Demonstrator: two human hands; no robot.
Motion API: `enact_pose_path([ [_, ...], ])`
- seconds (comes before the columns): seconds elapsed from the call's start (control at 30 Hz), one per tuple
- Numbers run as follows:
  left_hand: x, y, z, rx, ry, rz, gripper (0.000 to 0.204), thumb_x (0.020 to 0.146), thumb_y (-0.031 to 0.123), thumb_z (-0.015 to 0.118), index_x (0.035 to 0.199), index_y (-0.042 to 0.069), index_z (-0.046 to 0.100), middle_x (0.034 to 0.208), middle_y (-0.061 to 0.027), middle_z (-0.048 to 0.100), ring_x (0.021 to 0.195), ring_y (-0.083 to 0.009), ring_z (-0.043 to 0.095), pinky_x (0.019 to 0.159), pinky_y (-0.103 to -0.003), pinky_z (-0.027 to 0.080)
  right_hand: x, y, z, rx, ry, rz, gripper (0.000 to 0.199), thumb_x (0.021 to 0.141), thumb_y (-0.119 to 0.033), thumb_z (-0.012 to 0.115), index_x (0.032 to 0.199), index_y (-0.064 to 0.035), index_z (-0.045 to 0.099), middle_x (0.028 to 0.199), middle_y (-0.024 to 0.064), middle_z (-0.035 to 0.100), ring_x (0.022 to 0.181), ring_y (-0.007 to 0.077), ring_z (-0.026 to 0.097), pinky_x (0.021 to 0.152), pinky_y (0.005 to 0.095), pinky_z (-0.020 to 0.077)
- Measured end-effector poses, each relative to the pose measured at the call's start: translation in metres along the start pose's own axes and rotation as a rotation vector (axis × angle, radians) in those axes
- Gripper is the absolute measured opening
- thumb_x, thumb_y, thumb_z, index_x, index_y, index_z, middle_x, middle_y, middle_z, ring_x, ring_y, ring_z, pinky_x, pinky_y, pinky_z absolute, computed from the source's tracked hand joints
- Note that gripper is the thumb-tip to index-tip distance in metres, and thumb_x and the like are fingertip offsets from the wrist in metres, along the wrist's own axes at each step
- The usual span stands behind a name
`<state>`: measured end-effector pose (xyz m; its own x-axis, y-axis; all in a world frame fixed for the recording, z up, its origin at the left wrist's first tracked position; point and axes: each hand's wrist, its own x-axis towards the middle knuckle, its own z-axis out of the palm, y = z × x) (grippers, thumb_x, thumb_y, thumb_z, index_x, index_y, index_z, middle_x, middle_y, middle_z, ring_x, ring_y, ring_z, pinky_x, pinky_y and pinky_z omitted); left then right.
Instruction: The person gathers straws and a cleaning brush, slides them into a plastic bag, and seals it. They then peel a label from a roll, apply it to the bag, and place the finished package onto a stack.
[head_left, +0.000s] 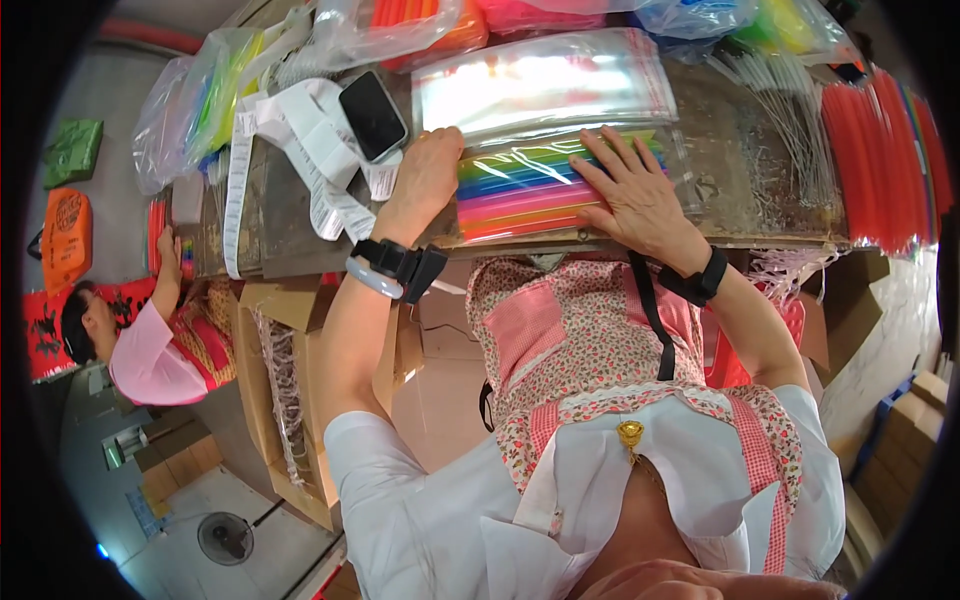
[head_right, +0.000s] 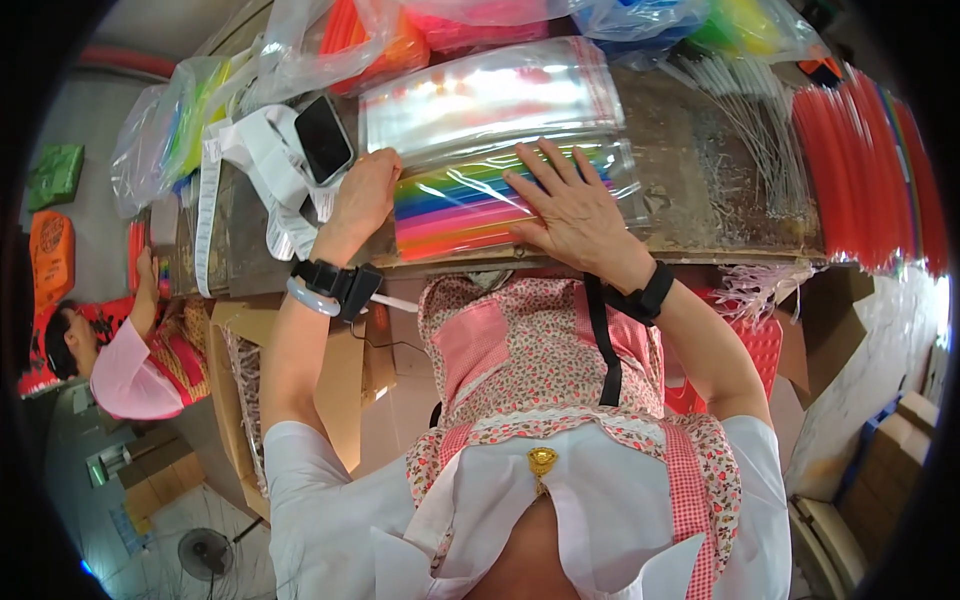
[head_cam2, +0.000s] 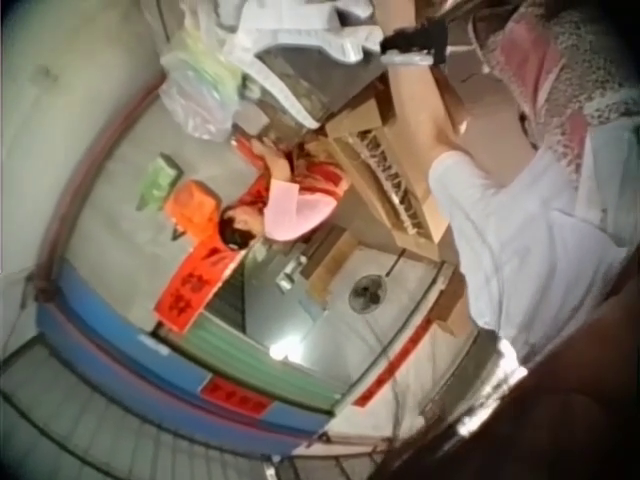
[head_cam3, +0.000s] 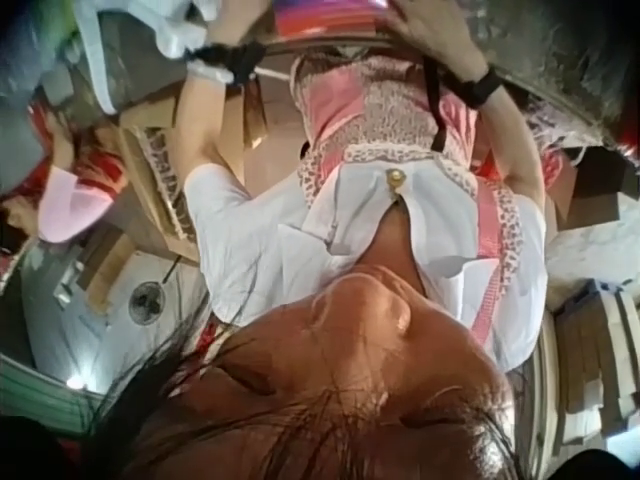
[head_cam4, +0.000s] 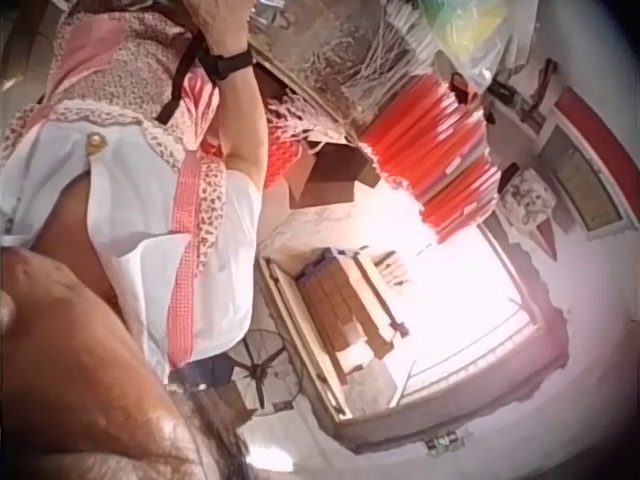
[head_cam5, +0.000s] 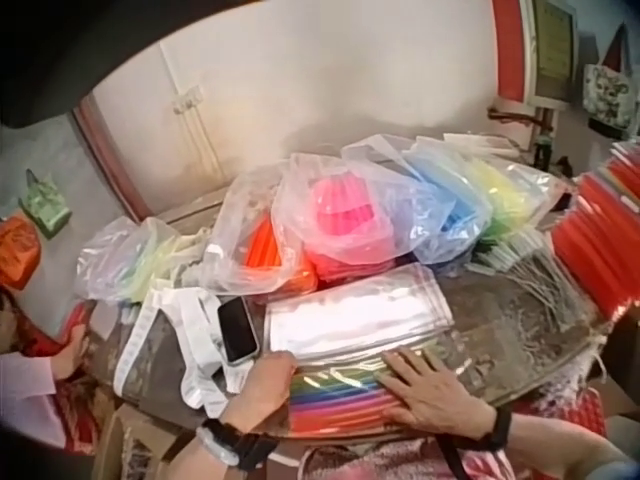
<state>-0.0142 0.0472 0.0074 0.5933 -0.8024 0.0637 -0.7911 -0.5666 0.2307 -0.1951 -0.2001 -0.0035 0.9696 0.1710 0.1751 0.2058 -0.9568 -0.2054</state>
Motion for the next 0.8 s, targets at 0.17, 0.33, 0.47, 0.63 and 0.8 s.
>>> enact_pose_path([
  [0.17,-0.005,0.061,-0.001,0.054,0.221,-0.049,0.032,0.088,0.01,0.057,0.119,0.003,0.055,0.118,-0.0204,0.057,0.113,-0.0397,0.052,0.093,-0.046,0.043,-0.002,0.001,-0.002,0.003,0.01,0.044,0.064,0.087,-0.051,0.055,0.14,-0.0154,0.045,0.152,0.0093,0.032,0.142,0.0301,0.027,0.116,0.0484,0.0196],
  [0.33,-0.012,0.111,0.04,-0.006,0.155,0.034,0.053,0.094,0.027,0.053,0.142,0.007,0.042,0.146,-0.0186,0.038,0.138,-0.0365,0.032,0.111,-0.05,0.026,-0.002,-0.001,0.003,0.04,0.036,0.025,0.065,0.087,-0.049,0.056,0.14,-0.0138,0.044,0.152,0.0101,0.034,0.141,0.0308,0.028,0.115,0.0486,0.0207],
  [0.47,-0.01,0.114,0.046,-0.019,0.105,-0.005,0.055,0.097,0.033,0.046,0.145,0.008,0.038,0.153,-0.0159,0.03,0.142,-0.0349,0.024,0.114,-0.052,0.018,-0.021,0.004,-0.013,0.117,0.159,0.111,0.064,0.087,-0.043,0.058,0.14,-0.0102,0.043,0.149,0.012,0.037,0.138,0.0306,0.033,0.114,0.049,0.0222],
  [0.63,-0.013,0.112,0.042,-0.03,0.101,0.004,0.054,0.098,0.032,0.044,0.146,0.008,0.037,0.153,-0.0149,0.029,0.143,-0.0338,0.023,0.116,-0.05,0.016,-0.08,0.01,-0.054,0.332,0.221,0.58,0.062,0.086,-0.028,0.063,0.139,-0.0041,0.041,0.136,0.0148,0.052,0.12,0.0308,0.053,0.111,0.0497,0.0268],
  [0.8,-0.01,0.114,0.04,0.004,0.054,0.003,0.053,0.099,0.032,0.041,0.147,0.009,0.035,0.154,-0.0142,0.029,0.143,-0.0337,0.023,0.116,-0.049,0.015,-0.106,-0.002,-0.031,0.326,0.314,0.512,0.063,0.083,-0.023,0.065,0.138,-0.003,0.041,0.122,0.0123,0.063,0.105,0.0305,0.061,0.109,0.0482,0.0315],
])
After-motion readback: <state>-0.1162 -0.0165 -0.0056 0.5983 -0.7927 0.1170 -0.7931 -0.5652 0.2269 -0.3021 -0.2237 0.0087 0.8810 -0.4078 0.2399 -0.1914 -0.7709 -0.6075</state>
